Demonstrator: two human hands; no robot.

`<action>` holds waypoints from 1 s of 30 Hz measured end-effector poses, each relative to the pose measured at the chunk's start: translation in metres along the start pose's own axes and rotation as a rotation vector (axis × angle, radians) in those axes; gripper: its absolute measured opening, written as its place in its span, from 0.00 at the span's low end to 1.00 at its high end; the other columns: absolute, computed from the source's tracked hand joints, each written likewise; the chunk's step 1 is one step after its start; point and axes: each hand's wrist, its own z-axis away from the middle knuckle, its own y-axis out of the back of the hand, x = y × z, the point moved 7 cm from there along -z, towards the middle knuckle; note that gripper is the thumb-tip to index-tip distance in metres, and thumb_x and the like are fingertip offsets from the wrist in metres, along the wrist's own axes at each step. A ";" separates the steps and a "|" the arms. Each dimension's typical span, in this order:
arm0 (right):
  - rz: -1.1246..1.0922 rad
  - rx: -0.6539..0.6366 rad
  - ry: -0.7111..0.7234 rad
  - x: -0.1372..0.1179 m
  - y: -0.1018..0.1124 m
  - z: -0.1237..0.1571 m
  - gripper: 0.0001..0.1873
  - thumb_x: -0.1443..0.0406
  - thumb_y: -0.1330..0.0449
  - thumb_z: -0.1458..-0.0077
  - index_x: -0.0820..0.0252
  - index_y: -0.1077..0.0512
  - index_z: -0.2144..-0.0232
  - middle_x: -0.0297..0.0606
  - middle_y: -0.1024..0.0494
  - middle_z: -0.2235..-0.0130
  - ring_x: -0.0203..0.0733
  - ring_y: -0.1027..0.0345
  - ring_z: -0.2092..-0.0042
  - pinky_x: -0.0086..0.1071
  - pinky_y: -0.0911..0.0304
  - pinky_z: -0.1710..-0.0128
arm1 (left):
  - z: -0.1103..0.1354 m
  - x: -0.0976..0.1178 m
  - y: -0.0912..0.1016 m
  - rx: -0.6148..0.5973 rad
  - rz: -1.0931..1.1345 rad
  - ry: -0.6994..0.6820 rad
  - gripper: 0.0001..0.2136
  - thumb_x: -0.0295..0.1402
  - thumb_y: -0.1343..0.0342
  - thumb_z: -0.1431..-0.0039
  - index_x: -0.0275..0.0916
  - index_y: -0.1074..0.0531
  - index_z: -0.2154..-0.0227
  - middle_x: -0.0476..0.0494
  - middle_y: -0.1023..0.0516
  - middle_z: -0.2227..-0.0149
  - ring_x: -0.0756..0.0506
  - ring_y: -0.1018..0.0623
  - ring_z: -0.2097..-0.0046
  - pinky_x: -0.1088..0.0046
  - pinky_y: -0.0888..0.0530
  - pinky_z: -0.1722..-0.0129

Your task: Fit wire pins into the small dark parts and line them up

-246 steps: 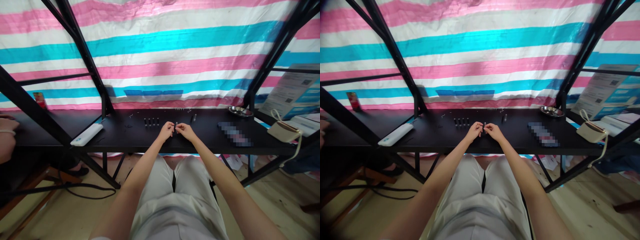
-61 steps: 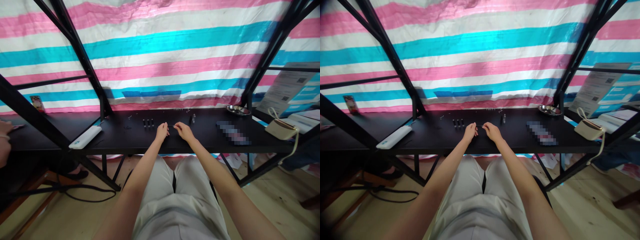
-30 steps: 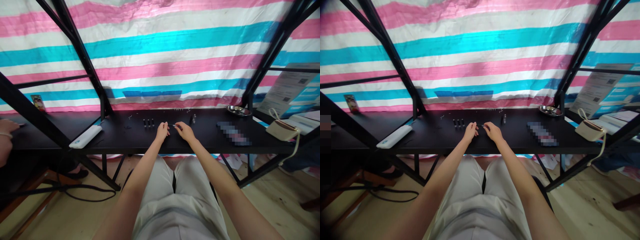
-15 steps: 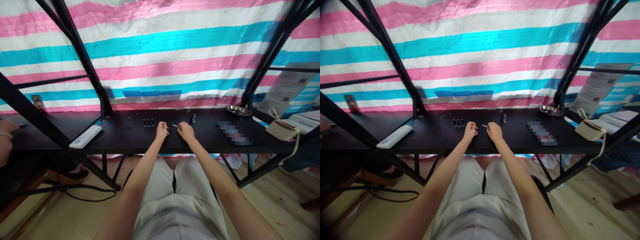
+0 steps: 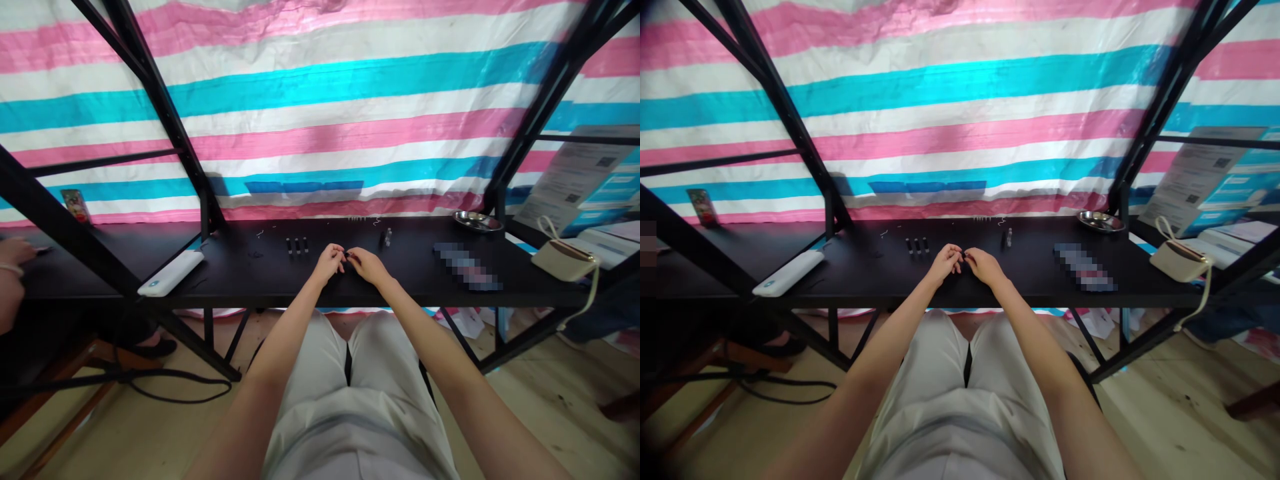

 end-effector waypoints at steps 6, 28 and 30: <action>-0.003 0.092 -0.121 0.018 0.006 -0.004 0.12 0.61 0.47 0.47 0.59 0.29 0.64 0.39 0.24 0.67 0.39 0.31 0.67 0.31 0.38 0.65 | -0.003 -0.003 0.004 0.058 0.018 0.012 0.03 0.26 0.55 0.42 0.39 0.44 0.66 0.56 0.31 0.76 0.58 0.33 0.86 0.83 0.44 0.85; 0.304 0.090 -0.662 0.115 0.053 -0.003 0.09 0.62 0.44 0.50 0.59 0.27 0.68 0.43 0.23 0.66 0.45 0.30 0.62 0.35 0.39 0.62 | -0.008 -0.015 0.009 0.077 -0.046 -0.014 0.02 0.26 0.53 0.45 0.38 0.41 0.69 0.56 0.31 0.78 0.57 0.33 0.85 0.83 0.41 0.84; 0.318 0.065 -0.658 0.116 0.053 -0.004 0.09 0.61 0.44 0.49 0.59 0.27 0.68 0.43 0.23 0.66 0.45 0.30 0.62 0.35 0.39 0.62 | -0.008 -0.015 0.009 0.077 -0.042 -0.022 0.02 0.26 0.54 0.45 0.38 0.41 0.69 0.56 0.31 0.79 0.56 0.33 0.85 0.83 0.41 0.84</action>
